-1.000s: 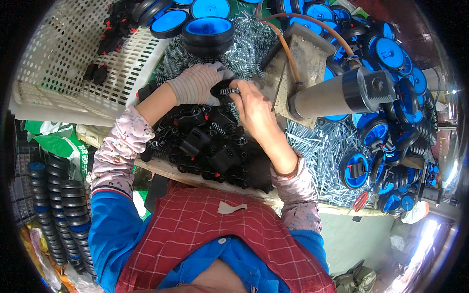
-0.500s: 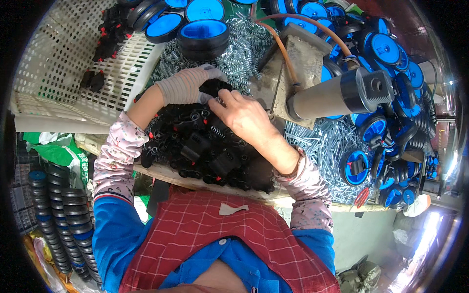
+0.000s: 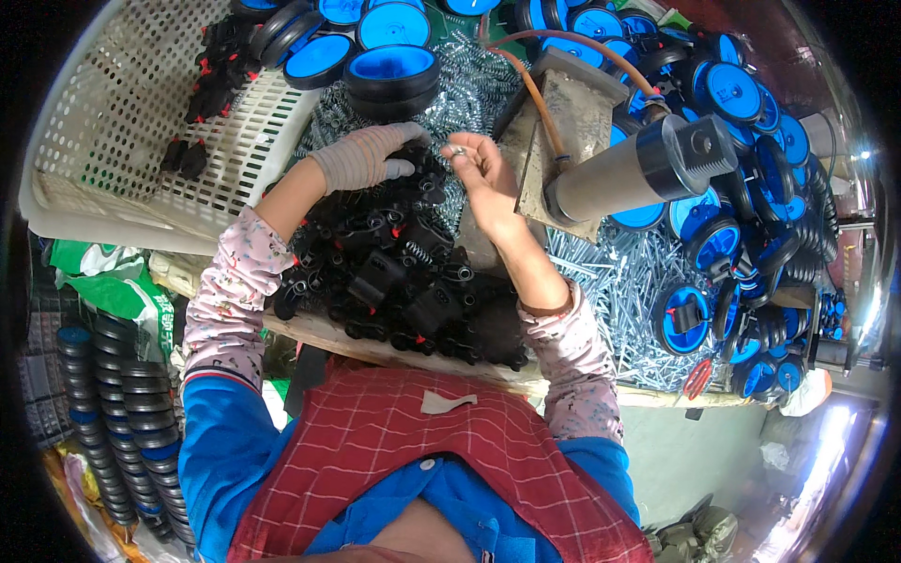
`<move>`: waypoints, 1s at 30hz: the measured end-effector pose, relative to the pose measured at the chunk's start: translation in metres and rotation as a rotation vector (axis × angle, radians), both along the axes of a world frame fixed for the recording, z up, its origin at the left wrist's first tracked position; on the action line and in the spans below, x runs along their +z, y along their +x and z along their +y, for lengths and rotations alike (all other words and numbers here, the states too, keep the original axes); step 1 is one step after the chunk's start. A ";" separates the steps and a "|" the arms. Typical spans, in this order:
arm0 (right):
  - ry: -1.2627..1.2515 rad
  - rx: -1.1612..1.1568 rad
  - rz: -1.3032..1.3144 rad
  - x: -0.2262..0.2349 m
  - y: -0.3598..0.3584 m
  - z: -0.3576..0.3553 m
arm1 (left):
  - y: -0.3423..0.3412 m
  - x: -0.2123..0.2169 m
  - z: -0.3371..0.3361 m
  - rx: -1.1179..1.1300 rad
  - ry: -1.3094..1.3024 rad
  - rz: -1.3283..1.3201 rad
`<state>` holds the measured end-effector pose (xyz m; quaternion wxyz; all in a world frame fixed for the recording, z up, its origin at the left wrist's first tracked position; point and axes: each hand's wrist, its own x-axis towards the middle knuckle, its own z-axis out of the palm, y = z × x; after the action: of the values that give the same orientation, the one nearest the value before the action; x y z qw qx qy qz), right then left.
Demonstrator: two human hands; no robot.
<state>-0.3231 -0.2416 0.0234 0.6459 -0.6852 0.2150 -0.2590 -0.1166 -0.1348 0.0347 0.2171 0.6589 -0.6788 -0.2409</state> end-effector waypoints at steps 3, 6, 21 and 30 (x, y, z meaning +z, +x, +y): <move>-0.077 -0.060 -0.076 -0.006 0.011 -0.006 | 0.001 0.000 0.001 0.021 0.068 -0.005; 0.040 -0.092 -0.096 -0.012 0.016 -0.008 | 0.002 -0.005 0.003 0.007 0.043 0.037; -0.618 -0.106 0.139 -0.008 0.016 0.012 | -0.002 -0.008 0.006 0.094 0.055 -0.051; -0.850 0.177 0.132 0.027 -0.039 0.037 | -0.010 -0.014 0.024 0.130 -0.140 -0.188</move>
<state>-0.3623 -0.2043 0.0509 0.3113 -0.9210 0.0706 -0.2235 -0.1265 -0.1105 0.0210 0.2132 0.7045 -0.6669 -0.1158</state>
